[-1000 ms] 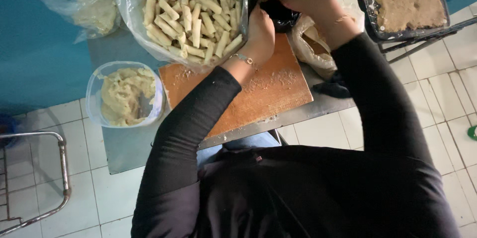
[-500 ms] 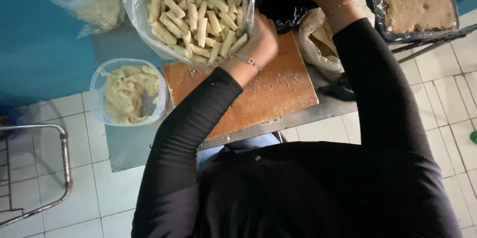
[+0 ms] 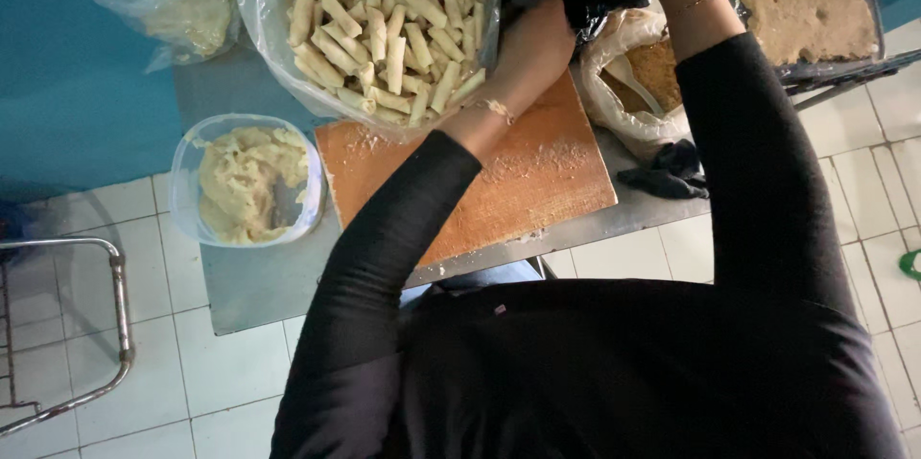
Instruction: The person cuts thin dough sheets into triangles on a wooden board, spoons brown filling onto each triangle, folds the dough over the filling, and places the folded pastries into a plastic bag. They then take a thick round of dough, cut it into triangular pieces with a knife, and handle the cut pieces.
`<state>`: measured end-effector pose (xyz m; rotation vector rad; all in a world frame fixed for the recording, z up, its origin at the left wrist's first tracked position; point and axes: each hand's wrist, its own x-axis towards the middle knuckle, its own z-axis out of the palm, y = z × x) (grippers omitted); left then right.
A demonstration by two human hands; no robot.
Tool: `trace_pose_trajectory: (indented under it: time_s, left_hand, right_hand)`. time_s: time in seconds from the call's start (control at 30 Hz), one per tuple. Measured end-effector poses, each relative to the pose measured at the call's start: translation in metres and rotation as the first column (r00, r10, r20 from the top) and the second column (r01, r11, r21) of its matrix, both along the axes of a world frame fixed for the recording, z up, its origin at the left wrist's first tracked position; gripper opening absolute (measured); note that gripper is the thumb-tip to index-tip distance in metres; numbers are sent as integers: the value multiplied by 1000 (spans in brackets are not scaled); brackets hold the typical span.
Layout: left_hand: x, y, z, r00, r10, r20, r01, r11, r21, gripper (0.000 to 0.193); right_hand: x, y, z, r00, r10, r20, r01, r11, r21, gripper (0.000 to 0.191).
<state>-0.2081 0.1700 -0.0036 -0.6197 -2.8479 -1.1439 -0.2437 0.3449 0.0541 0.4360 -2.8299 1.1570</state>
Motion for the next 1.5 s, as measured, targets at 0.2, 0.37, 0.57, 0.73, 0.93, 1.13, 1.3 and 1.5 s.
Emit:
trace_pose_trajectory:
  time_s: [0.2, 0.37, 0.57, 0.73, 0.93, 1.13, 1.3, 1.5]
  left_hand:
    - [-29, 21, -19, 860, 241, 451, -409, 853, 325, 35]
    - [3, 24, -18, 767, -67, 638, -539, 473, 697, 45]
    - [122, -21, 62, 714, -372, 593, -571, 182, 801, 75]
    - [241, -81, 102, 822, -375, 429, -403, 150, 903, 62]
    - [338, -152, 69, 956, -223, 189, -125, 275, 953, 47]
    - [352, -188, 46, 959, -204, 195, -100, 403, 910, 48]
    - [336, -224, 55, 930, -343, 129, 8, 371, 929, 29]
    - [331, -224, 64, 962, -150, 227, -144, 427, 893, 33]
  right_hand:
    - [4, 9, -7, 990, -136, 33, 133, 988, 72, 25]
    - [88, -34, 3, 889, -54, -454, 209, 931, 298, 13]
    - [219, -86, 64, 762, 53, -645, 116, 969, 216, 11]
    - [311, -123, 77, 701, 36, -712, 34, 996, 84, 19]
    - [373, -157, 38, 922, 122, -368, -256, 904, -342, 43]
    - [390, -202, 12, 986, 134, 103, 15, 537, -844, 62]
    - [388, -214, 5, 997, 56, -62, -83, 693, -716, 57]
    - [396, -214, -3, 974, 217, -69, -198, 658, -726, 53]
